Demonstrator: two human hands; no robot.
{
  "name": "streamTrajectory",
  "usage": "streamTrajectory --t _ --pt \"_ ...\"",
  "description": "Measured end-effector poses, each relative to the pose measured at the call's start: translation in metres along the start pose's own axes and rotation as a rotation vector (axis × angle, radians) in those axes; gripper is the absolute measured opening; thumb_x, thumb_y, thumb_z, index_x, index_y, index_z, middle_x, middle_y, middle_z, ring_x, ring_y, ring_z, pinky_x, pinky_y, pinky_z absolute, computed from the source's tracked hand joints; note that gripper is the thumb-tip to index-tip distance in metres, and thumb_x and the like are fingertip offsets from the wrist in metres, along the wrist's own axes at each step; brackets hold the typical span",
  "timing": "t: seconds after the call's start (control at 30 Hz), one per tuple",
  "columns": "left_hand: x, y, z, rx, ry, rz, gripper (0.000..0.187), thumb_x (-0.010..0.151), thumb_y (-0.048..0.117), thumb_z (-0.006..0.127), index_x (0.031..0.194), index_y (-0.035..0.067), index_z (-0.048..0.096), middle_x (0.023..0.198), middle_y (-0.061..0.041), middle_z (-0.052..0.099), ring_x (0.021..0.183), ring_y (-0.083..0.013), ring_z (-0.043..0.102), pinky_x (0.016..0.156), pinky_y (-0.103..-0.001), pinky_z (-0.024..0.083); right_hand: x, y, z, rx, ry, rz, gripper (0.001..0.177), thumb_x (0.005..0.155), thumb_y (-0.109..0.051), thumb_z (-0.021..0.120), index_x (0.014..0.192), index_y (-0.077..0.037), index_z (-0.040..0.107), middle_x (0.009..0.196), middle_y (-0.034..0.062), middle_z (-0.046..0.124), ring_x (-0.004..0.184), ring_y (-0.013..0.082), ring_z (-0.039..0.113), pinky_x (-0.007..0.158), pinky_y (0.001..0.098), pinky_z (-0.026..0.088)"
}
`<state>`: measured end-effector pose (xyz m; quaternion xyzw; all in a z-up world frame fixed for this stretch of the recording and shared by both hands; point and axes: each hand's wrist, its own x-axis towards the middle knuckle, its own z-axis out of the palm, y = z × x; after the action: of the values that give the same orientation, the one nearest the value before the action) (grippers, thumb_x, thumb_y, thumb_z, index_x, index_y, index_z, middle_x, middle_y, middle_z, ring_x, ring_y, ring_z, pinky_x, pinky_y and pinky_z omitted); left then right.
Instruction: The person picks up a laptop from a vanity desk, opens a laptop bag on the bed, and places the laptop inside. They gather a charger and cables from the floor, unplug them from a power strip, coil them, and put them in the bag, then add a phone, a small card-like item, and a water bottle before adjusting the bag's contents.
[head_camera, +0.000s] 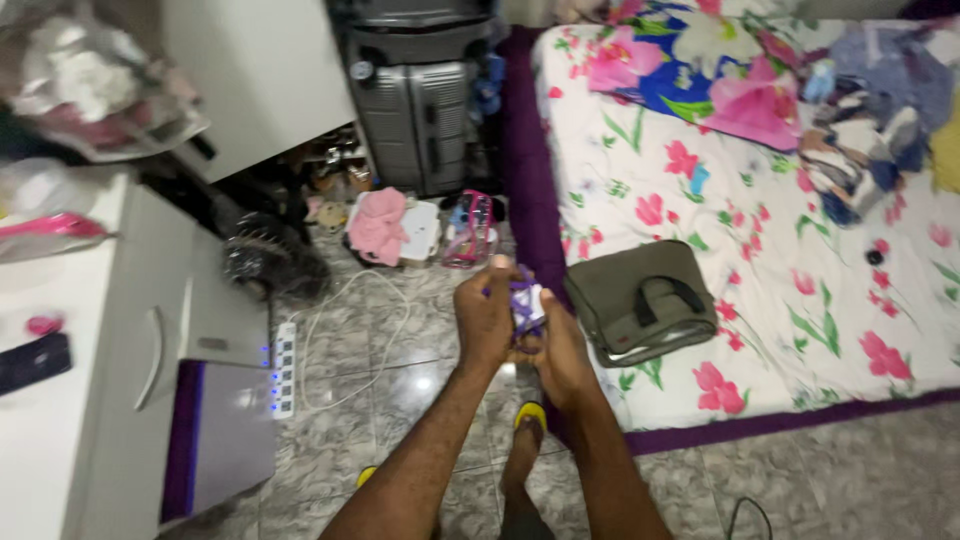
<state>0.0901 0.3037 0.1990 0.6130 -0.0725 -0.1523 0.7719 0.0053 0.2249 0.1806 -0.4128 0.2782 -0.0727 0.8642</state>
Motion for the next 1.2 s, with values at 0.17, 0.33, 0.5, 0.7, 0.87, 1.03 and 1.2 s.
streamTrajectory --t 0.17,0.33,0.5,0.7,0.87,1.03,1.2 --pt "0.000 -0.030 0.060 -0.295 0.003 -0.229 0.061 0.103 0.052 0.050 0.075 -0.001 0.064 0.069 -0.014 0.073 0.062 -0.0206 0.073 0.063 -0.032 0.058 -0.035 -0.035 -0.043 -0.565 0.482 -0.283 0.044 0.100 -0.041 0.053 0.119 -0.001 0.057 0.095 0.0096 0.067 0.065 0.0202 0.072 0.045 0.0304 0.056" --pt "-0.006 -0.060 0.125 -0.439 -0.083 -0.398 0.053 0.099 0.054 0.055 0.078 0.006 0.059 0.063 -0.008 0.061 0.051 -0.0250 0.067 0.051 -0.040 0.058 -0.043 -0.057 -0.103 -0.319 0.649 -0.342 0.056 0.099 -0.044 0.056 0.139 -0.006 0.050 0.108 0.0109 0.065 0.094 0.0196 0.067 0.057 0.0350 0.062" --pt "-0.026 -0.094 0.187 -0.187 -0.219 -0.453 0.055 0.100 0.053 0.058 0.079 0.002 0.061 0.067 -0.011 0.066 0.053 -0.0240 0.065 0.052 -0.039 0.054 -0.054 -0.063 -0.166 0.543 0.043 -0.222 0.073 0.096 -0.058 0.057 0.142 -0.002 0.049 0.132 0.0161 0.064 0.115 0.0316 0.064 0.088 0.0518 0.057" --pt "-0.040 -0.137 0.229 0.813 -0.529 0.173 0.040 0.105 0.035 0.051 0.086 0.006 0.071 0.090 -0.018 0.067 0.086 -0.0387 0.066 0.077 -0.051 0.050 -0.064 -0.066 -0.226 0.392 0.273 -0.237 0.058 0.087 -0.021 0.069 0.142 -0.014 0.050 0.134 0.0058 0.061 0.122 0.0245 0.062 0.092 0.0581 0.058" --pt "-0.051 -0.202 0.258 0.800 -0.783 0.135 0.028 0.101 0.024 0.051 0.113 0.001 0.063 0.110 -0.021 0.064 0.101 -0.0413 0.064 0.086 -0.053 0.048 -0.074 -0.051 -0.278 0.418 0.329 -0.231 0.061 0.088 -0.004 0.071 0.146 -0.010 0.051 0.131 0.0069 0.064 0.119 0.0224 0.063 0.088 0.0517 0.059" --pt "-0.058 -0.265 0.282 0.573 -1.030 0.088 0.036 0.106 0.026 0.047 0.131 0.006 0.063 0.115 -0.018 0.070 0.104 -0.0357 0.070 0.091 -0.047 0.055 -0.073 -0.025 -0.330 0.453 0.490 -0.222 0.064 0.084 -0.002 0.071 0.145 -0.015 0.057 0.119 0.0033 0.067 0.102 0.0202 0.068 0.073 0.0464 0.061" --pt "-0.042 -0.311 0.293 0.352 -1.097 -0.826 0.078 0.098 0.063 0.040 0.158 0.013 0.038 0.152 -0.013 0.044 0.137 -0.0317 0.043 0.106 -0.052 0.036 -0.067 -0.011 -0.372 0.594 0.544 -0.247 0.060 0.084 -0.001 0.073 0.141 -0.015 0.062 0.116 0.0037 0.070 0.099 0.0189 0.069 0.073 0.0410 0.058"
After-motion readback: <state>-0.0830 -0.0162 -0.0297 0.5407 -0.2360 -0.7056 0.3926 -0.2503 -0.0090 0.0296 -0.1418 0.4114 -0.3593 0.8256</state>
